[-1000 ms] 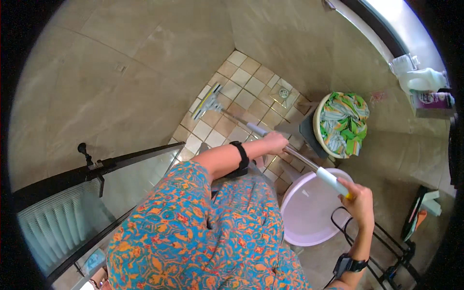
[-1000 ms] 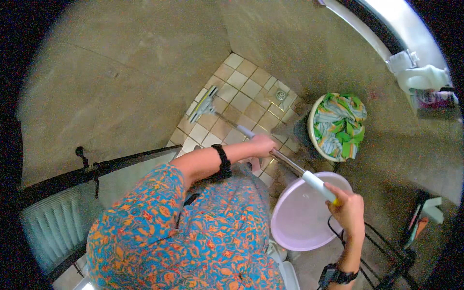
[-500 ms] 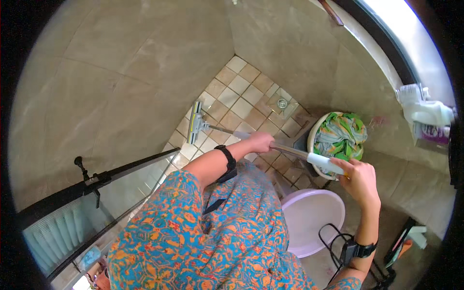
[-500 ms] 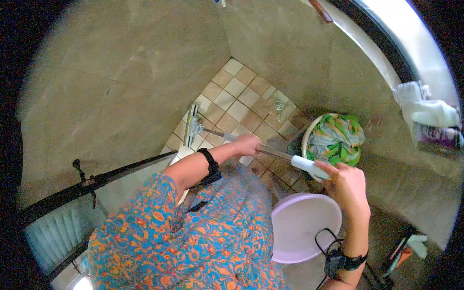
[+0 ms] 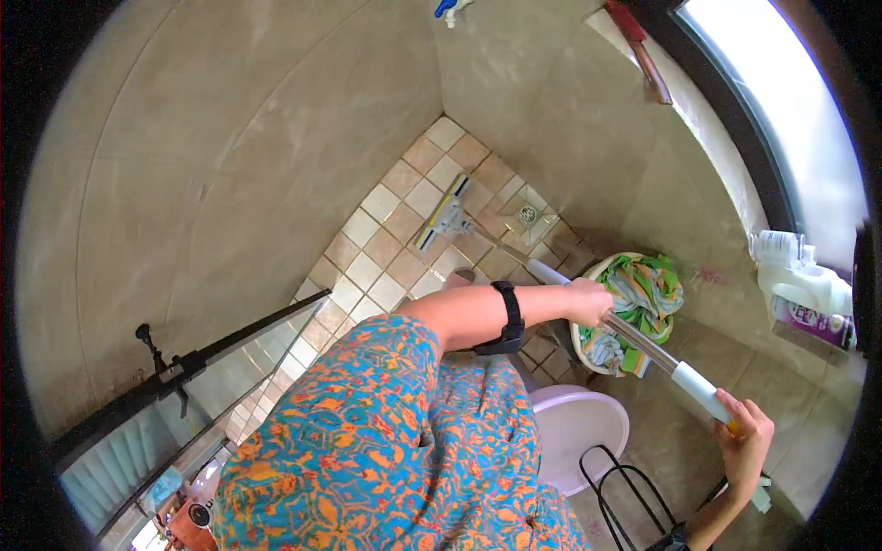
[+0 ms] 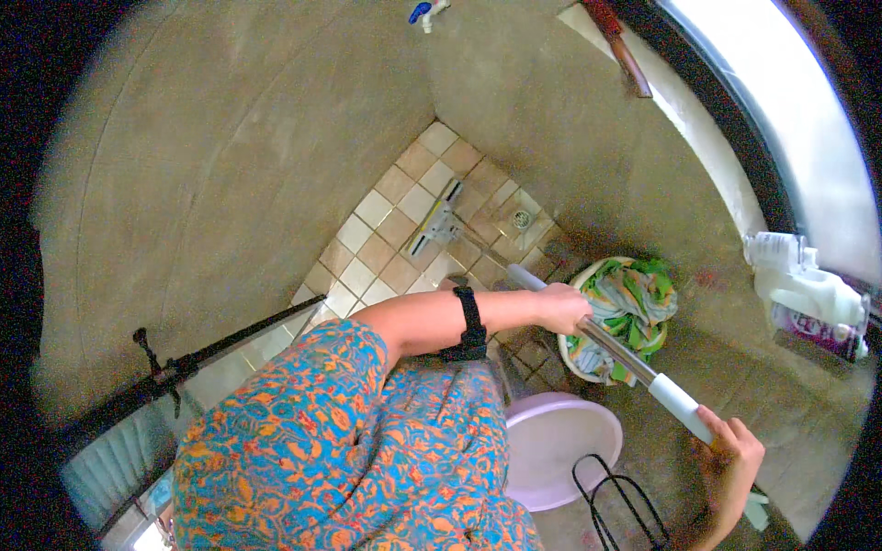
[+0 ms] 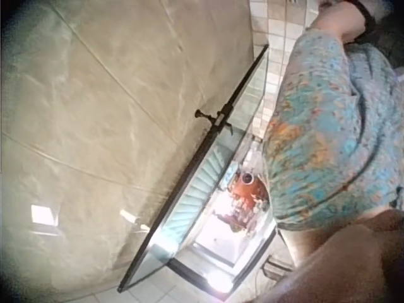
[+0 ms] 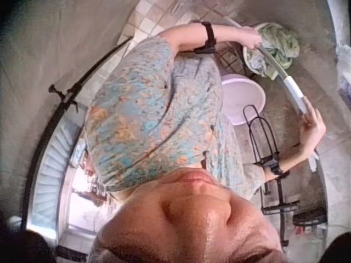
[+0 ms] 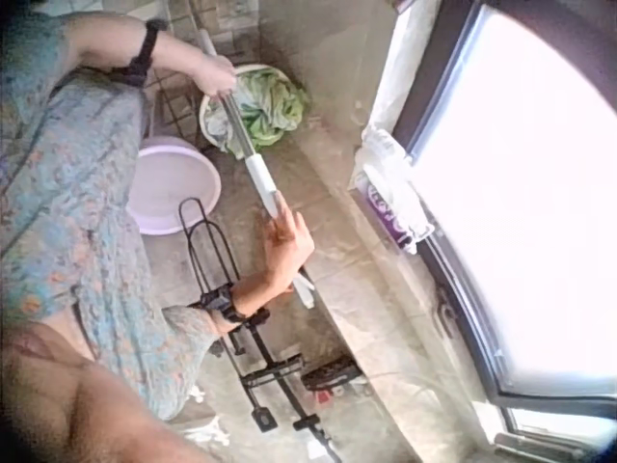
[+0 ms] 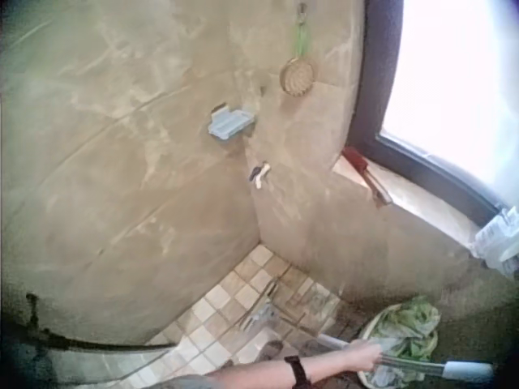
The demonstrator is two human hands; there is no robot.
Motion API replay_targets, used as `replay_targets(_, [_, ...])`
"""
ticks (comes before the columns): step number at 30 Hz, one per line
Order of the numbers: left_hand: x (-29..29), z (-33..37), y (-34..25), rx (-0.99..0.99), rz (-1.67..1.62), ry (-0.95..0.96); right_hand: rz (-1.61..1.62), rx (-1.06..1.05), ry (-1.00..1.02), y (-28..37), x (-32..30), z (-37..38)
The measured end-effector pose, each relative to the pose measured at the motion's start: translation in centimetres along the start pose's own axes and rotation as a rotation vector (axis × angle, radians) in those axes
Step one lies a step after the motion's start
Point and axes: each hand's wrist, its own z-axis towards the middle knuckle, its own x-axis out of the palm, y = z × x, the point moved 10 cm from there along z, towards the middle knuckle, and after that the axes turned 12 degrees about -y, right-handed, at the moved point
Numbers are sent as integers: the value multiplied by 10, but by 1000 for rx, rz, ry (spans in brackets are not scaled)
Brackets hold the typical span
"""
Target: Mopping the tiled floor of a bathroom using a squeeze mop and bucket.
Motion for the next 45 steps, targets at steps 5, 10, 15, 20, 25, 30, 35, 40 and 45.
replay_targets(5, [-34,15,26,-6,153,30,90,40,-37,3,14,21])
replay_targets(10, [-65,31,115,-98,267,86,186,47,-31,10,87,53])
replay_targets(15, [-72,32,176,-176,452,-97,194,83,33,23,106,97])
replay_targets(20, [-39,28,187,-187,216,-15,148,161,109,5,128,64])
replay_targets(25, [12,20,127,-101,330,226,239,311,170,-16,131,-4])
replay_targets(30, [76,26,68,-34,211,182,258,453,195,-34,84,-56])
replay_targets(35, [98,39,-14,49,91,148,325,551,172,-47,21,-85])
replay_targets(40, [87,36,-63,126,-118,153,225,606,189,-34,-26,-92])
replay_targets(45, [58,24,-68,134,-88,151,306,439,45,-36,-42,-92])
